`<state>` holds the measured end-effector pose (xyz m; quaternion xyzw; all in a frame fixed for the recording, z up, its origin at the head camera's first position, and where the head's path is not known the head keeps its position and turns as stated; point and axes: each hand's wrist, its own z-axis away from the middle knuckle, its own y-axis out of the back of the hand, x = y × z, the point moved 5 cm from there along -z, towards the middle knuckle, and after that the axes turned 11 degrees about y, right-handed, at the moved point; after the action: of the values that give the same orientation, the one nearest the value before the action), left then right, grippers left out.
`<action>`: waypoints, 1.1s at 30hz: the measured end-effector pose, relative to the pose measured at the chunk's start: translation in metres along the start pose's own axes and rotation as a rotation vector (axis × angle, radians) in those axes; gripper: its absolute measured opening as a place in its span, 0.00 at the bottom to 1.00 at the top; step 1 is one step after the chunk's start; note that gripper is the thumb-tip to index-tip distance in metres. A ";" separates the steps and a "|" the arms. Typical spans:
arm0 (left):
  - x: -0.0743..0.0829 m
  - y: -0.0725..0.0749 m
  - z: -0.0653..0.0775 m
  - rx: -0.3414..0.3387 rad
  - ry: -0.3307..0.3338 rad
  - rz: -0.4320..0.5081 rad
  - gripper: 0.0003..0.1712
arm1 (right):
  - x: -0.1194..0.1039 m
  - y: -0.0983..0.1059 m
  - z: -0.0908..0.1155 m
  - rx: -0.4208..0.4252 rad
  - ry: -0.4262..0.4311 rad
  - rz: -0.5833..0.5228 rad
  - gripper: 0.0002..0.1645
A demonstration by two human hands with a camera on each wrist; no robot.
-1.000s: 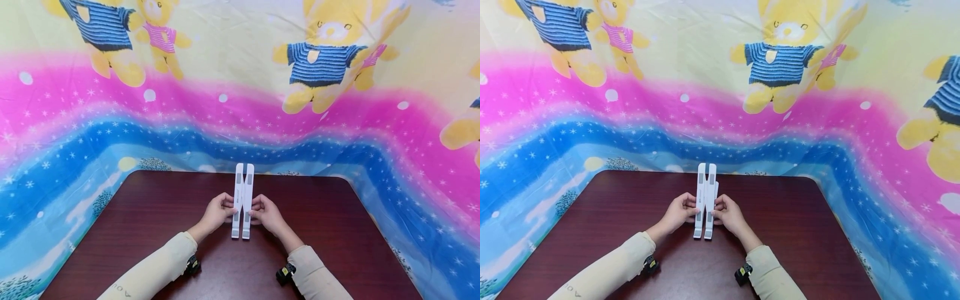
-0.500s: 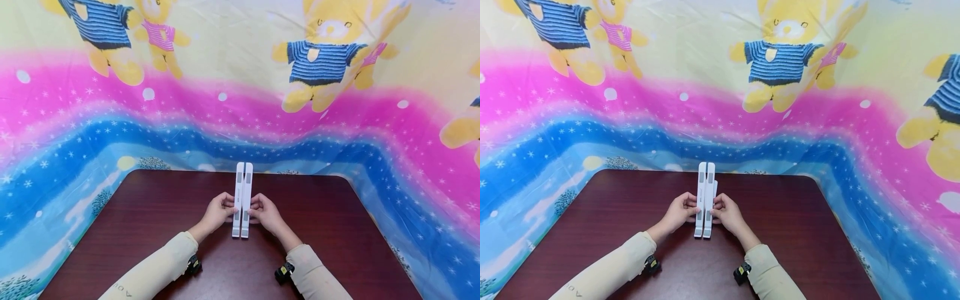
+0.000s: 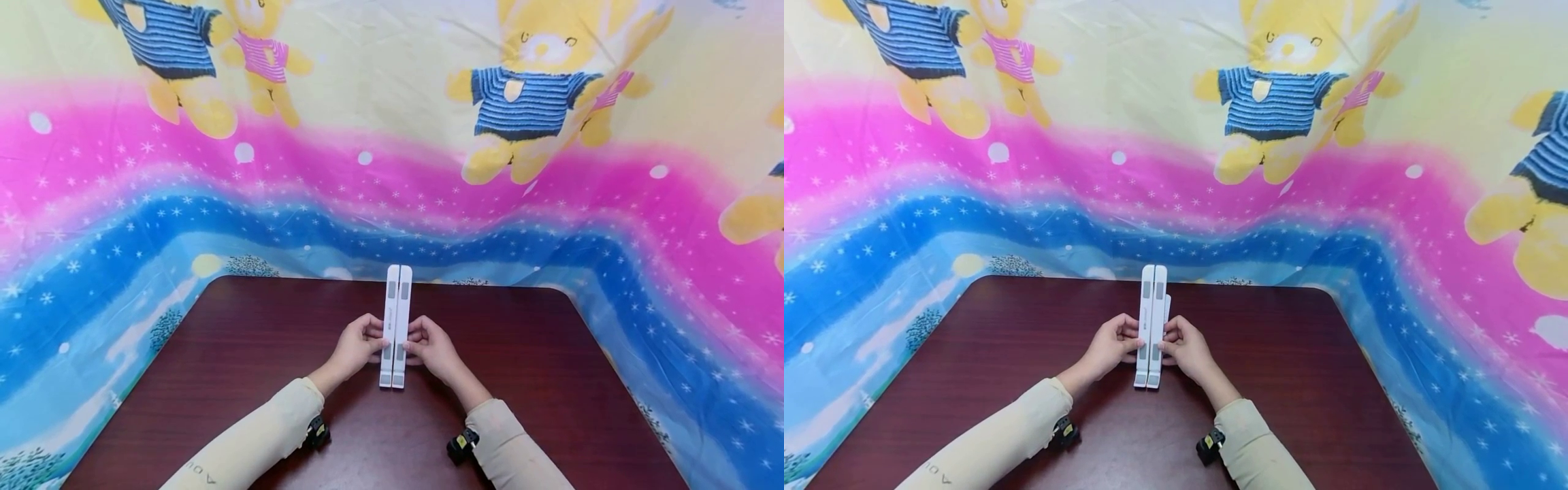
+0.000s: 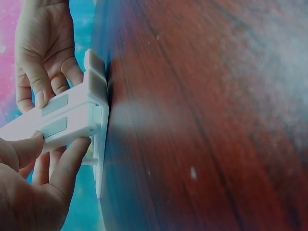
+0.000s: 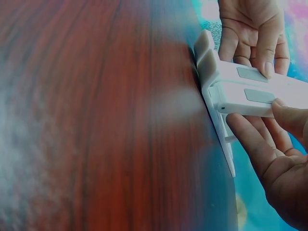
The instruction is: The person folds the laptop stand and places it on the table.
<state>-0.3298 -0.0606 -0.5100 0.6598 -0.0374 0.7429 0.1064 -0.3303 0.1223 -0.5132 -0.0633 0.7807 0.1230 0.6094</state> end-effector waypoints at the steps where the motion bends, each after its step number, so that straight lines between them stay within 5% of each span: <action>1: 0.000 0.000 0.000 0.000 -0.002 -0.003 0.13 | 0.000 0.000 0.000 0.001 -0.001 -0.001 0.17; 23: 0.002 -0.003 -0.004 -0.002 -0.013 -0.008 0.13 | 0.000 0.002 -0.003 -0.018 -0.003 0.019 0.15; 33: -0.003 -0.002 -0.001 -0.007 0.024 0.032 0.16 | -0.006 0.012 -0.008 -0.077 0.012 0.261 0.14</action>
<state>-0.3299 -0.0592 -0.5127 0.6499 -0.0494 0.7522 0.0973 -0.3391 0.1313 -0.5047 0.0147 0.7805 0.2307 0.5809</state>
